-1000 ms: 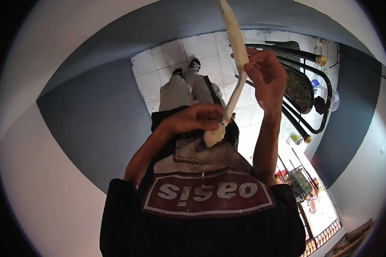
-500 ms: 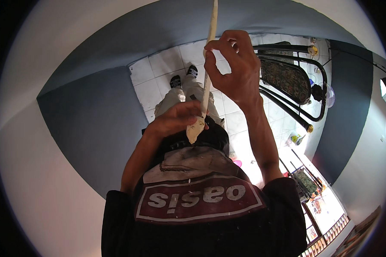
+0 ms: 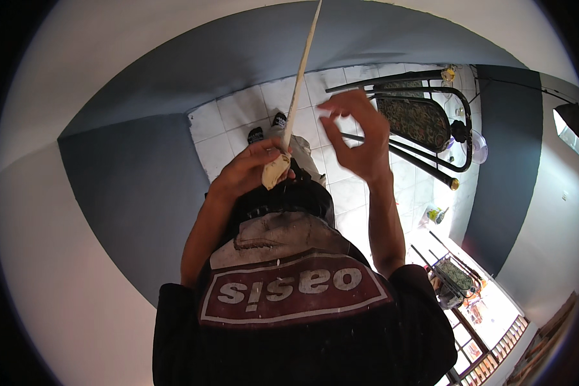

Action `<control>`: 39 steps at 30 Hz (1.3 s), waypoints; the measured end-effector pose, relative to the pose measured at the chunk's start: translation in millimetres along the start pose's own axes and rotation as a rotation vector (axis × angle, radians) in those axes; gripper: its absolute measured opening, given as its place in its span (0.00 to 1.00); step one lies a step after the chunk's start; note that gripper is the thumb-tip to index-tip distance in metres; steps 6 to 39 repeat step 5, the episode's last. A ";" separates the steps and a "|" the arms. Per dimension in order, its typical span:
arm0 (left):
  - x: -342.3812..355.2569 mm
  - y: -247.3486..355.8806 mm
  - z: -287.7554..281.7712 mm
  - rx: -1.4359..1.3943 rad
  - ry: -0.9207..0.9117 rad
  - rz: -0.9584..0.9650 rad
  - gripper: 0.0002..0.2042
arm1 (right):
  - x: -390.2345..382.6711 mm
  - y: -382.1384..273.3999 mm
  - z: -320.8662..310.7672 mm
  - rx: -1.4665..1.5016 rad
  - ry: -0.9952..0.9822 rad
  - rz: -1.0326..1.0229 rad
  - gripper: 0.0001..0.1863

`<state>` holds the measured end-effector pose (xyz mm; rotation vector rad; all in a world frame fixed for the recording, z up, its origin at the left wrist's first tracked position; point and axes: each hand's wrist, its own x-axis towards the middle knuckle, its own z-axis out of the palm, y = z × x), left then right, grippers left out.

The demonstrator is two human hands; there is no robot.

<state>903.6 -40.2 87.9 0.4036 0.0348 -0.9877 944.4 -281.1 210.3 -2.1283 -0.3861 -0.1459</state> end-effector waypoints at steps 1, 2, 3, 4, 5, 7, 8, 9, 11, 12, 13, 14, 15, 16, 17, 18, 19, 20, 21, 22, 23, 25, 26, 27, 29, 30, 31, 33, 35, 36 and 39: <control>-0.1 0.7 -1.3 0.000 0.007 -0.005 0.15 | -11.8 -7.2 2.5 0.043 -0.042 -0.007 0.15; 0.0 2.9 -2.2 0.002 0.019 -0.012 0.15 | -20.0 -20.4 3.5 0.061 -0.109 0.020 0.19; -0.5 5.5 -2.8 0.021 0.009 -0.010 0.16 | -28.0 -29.9 9.8 0.004 -0.154 0.007 0.22; -0.6 5.4 -3.9 0.047 0.002 -0.026 0.19 | -35.6 -36.8 18.0 -0.053 -0.197 -0.005 0.25; -0.7 3.7 -5.9 0.074 -0.004 -0.042 0.22 | -42.9 -38.9 23.8 -0.186 -0.271 -0.057 0.26; -0.7 3.7 -5.9 0.074 -0.004 -0.042 0.22 | -42.9 -38.9 23.8 -0.186 -0.271 -0.057 0.26; -0.7 3.7 -5.9 0.074 -0.004 -0.042 0.22 | -42.9 -38.9 23.8 -0.186 -0.271 -0.057 0.26; -0.7 3.7 -5.9 0.074 -0.004 -0.042 0.22 | -42.9 -38.9 23.8 -0.186 -0.271 -0.057 0.26; -0.7 3.7 -5.9 0.074 -0.004 -0.042 0.22 | -42.9 -38.9 23.8 -0.186 -0.271 -0.057 0.26; -0.7 3.7 -5.9 0.074 -0.004 -0.042 0.22 | -42.9 -38.9 23.8 -0.186 -0.271 -0.057 0.26; -0.7 3.7 -5.9 0.074 -0.004 -0.042 0.22 | -42.9 -38.9 23.8 -0.186 -0.271 -0.057 0.26; -0.7 3.7 -5.9 0.074 -0.004 -0.042 0.22 | -42.9 -38.9 23.8 -0.186 -0.271 -0.057 0.26; -0.7 3.7 -5.9 0.074 -0.004 -0.042 0.22 | -42.9 -38.9 23.8 -0.186 -0.271 -0.057 0.26; -0.7 3.7 -5.9 0.074 -0.004 -0.042 0.22 | -42.9 -38.9 23.8 -0.186 -0.271 -0.057 0.26; -0.7 3.7 -5.9 0.074 -0.004 -0.042 0.22 | -42.9 -38.9 23.8 -0.186 -0.271 -0.057 0.26; -0.7 3.7 -5.9 0.074 -0.004 -0.042 0.22 | -42.9 -38.9 23.8 -0.186 -0.271 -0.057 0.26; -0.7 3.7 -5.9 0.074 -0.004 -0.042 0.22 | -42.9 -38.9 23.8 -0.186 -0.271 -0.057 0.26; -0.7 3.7 -5.9 0.074 -0.004 -0.042 0.22 | -42.9 -38.9 23.8 -0.186 -0.271 -0.057 0.26; -0.7 3.7 -5.9 0.074 -0.004 -0.042 0.22 | -42.9 -38.9 23.8 -0.186 -0.271 -0.057 0.26; -0.7 3.7 -5.9 0.074 -0.004 -0.042 0.22 | -42.9 -38.9 23.8 -0.186 -0.271 -0.057 0.26; -0.7 3.7 -5.9 0.074 -0.004 -0.042 0.22 | -42.9 -38.9 23.8 -0.186 -0.271 -0.057 0.26; -0.7 3.7 -5.9 0.074 -0.004 -0.042 0.22 | -42.9 -38.9 23.8 -0.186 -0.271 -0.057 0.26; -0.7 3.7 -5.9 0.074 -0.004 -0.042 0.22 | -42.9 -38.9 23.8 -0.186 -0.271 -0.057 0.26; -0.7 3.7 -5.9 0.074 -0.004 -0.042 0.22 | -42.9 -38.9 23.8 -0.186 -0.271 -0.057 0.26; -0.7 3.7 -5.9 0.074 -0.004 -0.042 0.22 | -42.9 -38.9 23.8 -0.186 -0.271 -0.057 0.26; -0.7 3.7 -5.9 0.074 -0.004 -0.042 0.22 | -42.9 -38.9 23.8 -0.186 -0.271 -0.057 0.26; -0.7 3.7 -5.9 0.074 -0.004 -0.042 0.22 | -42.9 -38.9 23.8 -0.186 -0.271 -0.057 0.26; -0.7 3.7 -5.9 0.074 -0.004 -0.042 0.22 | -42.9 -38.9 23.8 -0.186 -0.271 -0.057 0.26; -0.7 3.7 -5.9 0.074 -0.004 -0.042 0.22 | -42.9 -38.9 23.8 -0.186 -0.271 -0.057 0.26; -0.7 3.7 -5.9 0.074 -0.004 -0.042 0.22 | -42.9 -38.9 23.8 -0.186 -0.271 -0.057 0.26; -0.7 3.7 -5.9 0.074 -0.004 -0.042 0.22 | -42.9 -38.9 23.8 -0.186 -0.271 -0.057 0.26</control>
